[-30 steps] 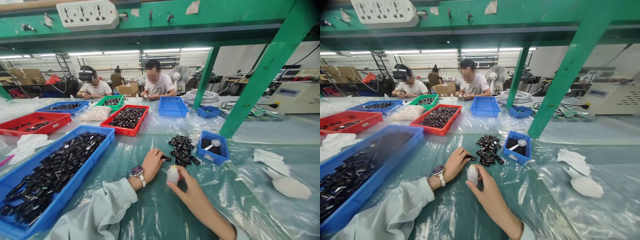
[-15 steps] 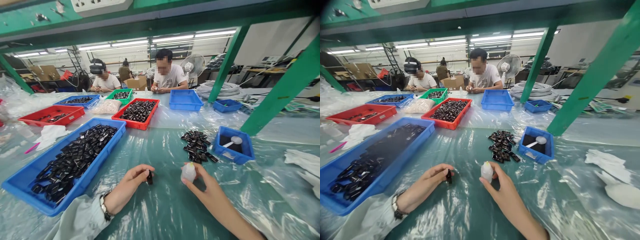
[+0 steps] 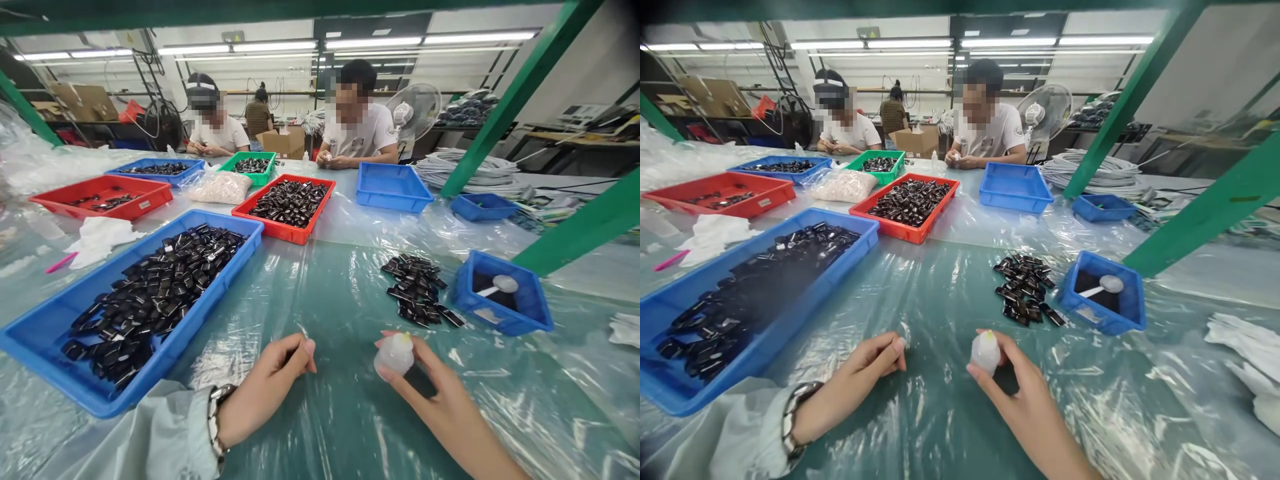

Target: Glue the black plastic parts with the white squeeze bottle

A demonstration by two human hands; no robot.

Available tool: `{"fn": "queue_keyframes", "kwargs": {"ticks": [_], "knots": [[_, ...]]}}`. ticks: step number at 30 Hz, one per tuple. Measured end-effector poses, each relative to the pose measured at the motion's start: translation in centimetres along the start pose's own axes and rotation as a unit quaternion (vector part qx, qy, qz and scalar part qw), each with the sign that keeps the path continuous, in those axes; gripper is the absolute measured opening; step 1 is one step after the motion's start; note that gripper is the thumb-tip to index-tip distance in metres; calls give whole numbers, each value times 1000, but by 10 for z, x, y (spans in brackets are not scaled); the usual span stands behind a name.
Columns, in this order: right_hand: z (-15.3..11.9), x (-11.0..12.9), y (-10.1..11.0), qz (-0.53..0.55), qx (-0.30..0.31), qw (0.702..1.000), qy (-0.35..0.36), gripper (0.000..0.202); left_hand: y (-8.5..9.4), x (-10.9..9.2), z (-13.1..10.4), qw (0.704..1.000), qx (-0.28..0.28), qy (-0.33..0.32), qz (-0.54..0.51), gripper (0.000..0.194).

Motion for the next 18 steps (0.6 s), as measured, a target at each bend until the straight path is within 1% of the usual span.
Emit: {"fn": "queue_keyframes", "kwargs": {"ticks": [2,4,6,8,11,15,16,18], "knots": [[-5,2,-1,11,12,1000,-7,41,-1,1,-4,1000,0,-5,16,39],[-11,5,-2,42,28,999,-18,44,-1,0,-7,999,3,-22,36,35],[-19,7,-3,79,41,996,-29,41,0,0,-10,997,5,-43,57,30],[-25,10,-3,100,35,994,-28,34,1,1,-10,997,4,-44,62,23],[-28,14,0,82,21,996,20,25,5,3,-9,998,-13,-37,56,20],[-27,18,4,22,14,996,89,29,7,1,-10,993,-27,-79,81,19],[-26,18,4,15,13,995,97,30,6,0,-11,992,-28,-89,86,20],[-28,19,3,8,-1,996,91,28,6,-1,-14,989,-25,-110,96,19]]}}
Point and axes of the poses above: each hand's wrist, its own z-axis towards the middle knuckle, its own y-axis out of the back of the hand, x = y × z, the point moved 1 cm from there along z, towards the middle knuckle, and after that the axes turned 3 degrees about z, right-handed, at the moved point
